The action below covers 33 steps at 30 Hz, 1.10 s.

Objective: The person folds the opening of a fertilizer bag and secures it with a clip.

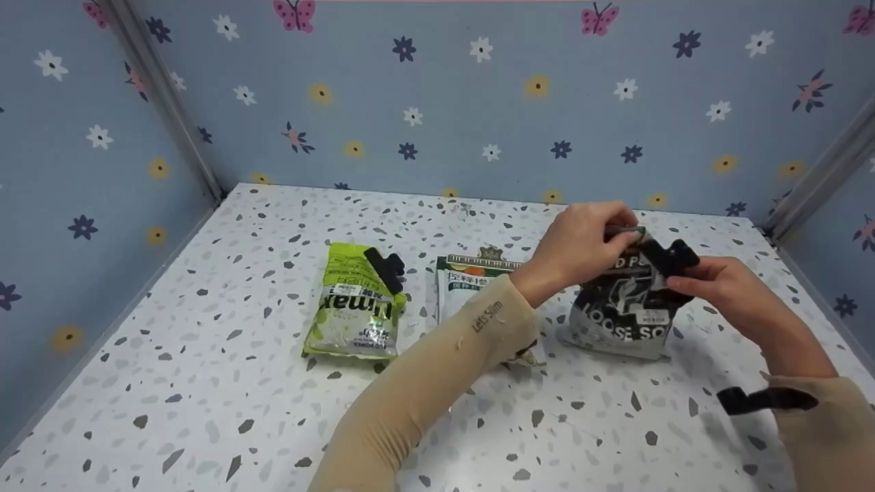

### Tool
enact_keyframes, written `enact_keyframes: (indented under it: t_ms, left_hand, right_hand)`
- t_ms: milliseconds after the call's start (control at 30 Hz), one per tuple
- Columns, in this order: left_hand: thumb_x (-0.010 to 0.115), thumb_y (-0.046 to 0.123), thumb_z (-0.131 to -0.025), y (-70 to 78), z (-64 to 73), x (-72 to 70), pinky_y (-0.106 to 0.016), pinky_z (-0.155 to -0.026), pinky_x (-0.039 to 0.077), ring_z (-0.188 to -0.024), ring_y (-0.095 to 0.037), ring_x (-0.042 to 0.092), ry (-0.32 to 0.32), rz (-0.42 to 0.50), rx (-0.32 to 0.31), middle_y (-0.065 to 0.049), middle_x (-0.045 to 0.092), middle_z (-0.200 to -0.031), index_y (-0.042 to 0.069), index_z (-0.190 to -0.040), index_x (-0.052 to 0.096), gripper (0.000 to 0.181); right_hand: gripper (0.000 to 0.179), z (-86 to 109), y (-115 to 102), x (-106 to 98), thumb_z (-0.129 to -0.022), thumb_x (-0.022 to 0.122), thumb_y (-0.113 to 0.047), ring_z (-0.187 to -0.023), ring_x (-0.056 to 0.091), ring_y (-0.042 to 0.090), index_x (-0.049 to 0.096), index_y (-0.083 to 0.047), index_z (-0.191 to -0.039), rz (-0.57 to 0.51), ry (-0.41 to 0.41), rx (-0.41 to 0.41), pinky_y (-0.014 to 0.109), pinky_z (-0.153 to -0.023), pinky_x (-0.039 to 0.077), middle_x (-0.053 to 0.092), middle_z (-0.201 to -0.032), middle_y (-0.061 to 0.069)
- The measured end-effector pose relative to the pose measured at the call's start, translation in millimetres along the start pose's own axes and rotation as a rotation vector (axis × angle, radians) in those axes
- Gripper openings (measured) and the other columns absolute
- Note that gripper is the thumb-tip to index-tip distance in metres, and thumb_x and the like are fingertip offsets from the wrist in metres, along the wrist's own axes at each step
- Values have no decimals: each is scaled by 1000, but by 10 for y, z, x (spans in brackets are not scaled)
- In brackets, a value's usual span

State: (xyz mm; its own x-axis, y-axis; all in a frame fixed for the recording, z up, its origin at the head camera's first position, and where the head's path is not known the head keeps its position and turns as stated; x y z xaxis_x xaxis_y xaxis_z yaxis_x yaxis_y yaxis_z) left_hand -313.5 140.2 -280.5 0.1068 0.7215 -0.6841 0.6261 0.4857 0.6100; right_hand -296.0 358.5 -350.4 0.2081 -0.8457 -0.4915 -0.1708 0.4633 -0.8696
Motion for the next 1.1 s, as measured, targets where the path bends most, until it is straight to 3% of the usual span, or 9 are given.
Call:
enact_keyframes:
  t_ms: [200, 367, 467, 567, 767, 833, 933, 1033, 1100]
  left_hand:
    - [68, 32, -97, -102, 74, -46, -15, -83, 46, -94, 0, 61, 84, 69, -5, 10, 68, -107, 17, -121, 62, 29]
    - [63, 59, -91, -319, 186, -2, -23, -72, 48, -85, -6, 60, 45, 73, -201, 9, 64, -104, 23, -125, 57, 50]
    - [59, 71, -87, -445, 257, 51, -28, -78, 51, -93, -11, 61, -13, 68, -327, 6, 63, -113, 25, -133, 54, 65]
    - [57, 74, -86, -526, 322, 110, -34, -90, 50, -106, -14, 61, -69, 81, -395, 4, 63, -121, 24, -135, 54, 69]
    - [61, 64, -90, -575, 386, 238, -37, -93, 49, -108, -16, 62, -164, 128, -365, 3, 64, -121, 21, -130, 57, 59]
    - [62, 59, -92, -571, 392, 259, -37, -95, 48, -112, -18, 61, -190, 129, -333, 1, 63, -126, 19, -136, 53, 60]
    - [63, 53, -94, -578, 413, 275, -38, -97, 47, -116, -19, 59, -218, 150, -327, 0, 60, -130, 19, -143, 46, 63]
    - [64, 51, -94, -583, 437, 277, -38, -98, 46, -117, -19, 59, -223, 159, -338, -1, 59, -131, 18, -145, 42, 64]
    - [65, 49, -94, -583, 447, 287, -38, -99, 45, -118, -20, 58, -220, 174, -334, -2, 59, -131, 16, -147, 39, 67]
  right_hand:
    - [20, -3, 20, 13, -99, 63, -13, -90, 68, 12, 70, 2, -111, -19, 8, 4, 22, -82, 50, 72, -95, -4]
    - [19, 7, 42, 33, -100, 62, -9, -91, 69, 12, 69, 1, -113, -105, 5, -12, 21, -82, 51, 72, -99, -3]
    - [16, 5, 61, 46, -99, 60, -2, -92, 69, 12, 70, 0, -112, -218, -2, -27, 22, -82, 52, 72, -100, -1]
    - [21, -5, 91, 59, -99, 59, 1, -94, 68, 11, 71, -7, -113, -288, -10, -30, 22, -82, 53, 72, -104, -2]
    - [28, -25, 128, 78, -100, 59, -2, -98, 67, 9, 68, -19, -120, -276, -15, -22, 22, -82, 54, 69, -110, -5]
    - [29, -22, 128, 79, -101, 59, -6, -98, 66, 7, 63, -12, -129, -219, -13, -11, 21, -83, 53, 68, -110, -9]
    - [48, -15, 135, 78, -102, 59, -10, -100, 64, 2, 44, 5, -145, -137, -22, 24, 20, -84, 52, 63, -113, -13]
    - [69, -13, 160, 95, -102, 58, -15, -104, 61, -2, 18, 13, -152, -84, -50, 70, 21, -87, 52, 57, -124, -4]
    - [72, -17, 185, 111, -102, 59, -17, -104, 60, -2, 16, 11, -153, -70, -62, 100, 21, -87, 52, 54, -128, 3]
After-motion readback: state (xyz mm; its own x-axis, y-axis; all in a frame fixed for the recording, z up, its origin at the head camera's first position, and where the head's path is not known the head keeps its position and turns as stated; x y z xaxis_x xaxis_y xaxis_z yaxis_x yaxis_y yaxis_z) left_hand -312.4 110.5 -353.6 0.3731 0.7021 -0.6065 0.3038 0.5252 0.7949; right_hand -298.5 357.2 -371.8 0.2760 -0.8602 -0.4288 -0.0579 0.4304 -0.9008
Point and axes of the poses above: each hand's wrist, its own z-axis away from the middle knuckle, its own x-axis out of the palm, y = z × x, the point moved 6 cm from there along -z, towards the middle knuckle
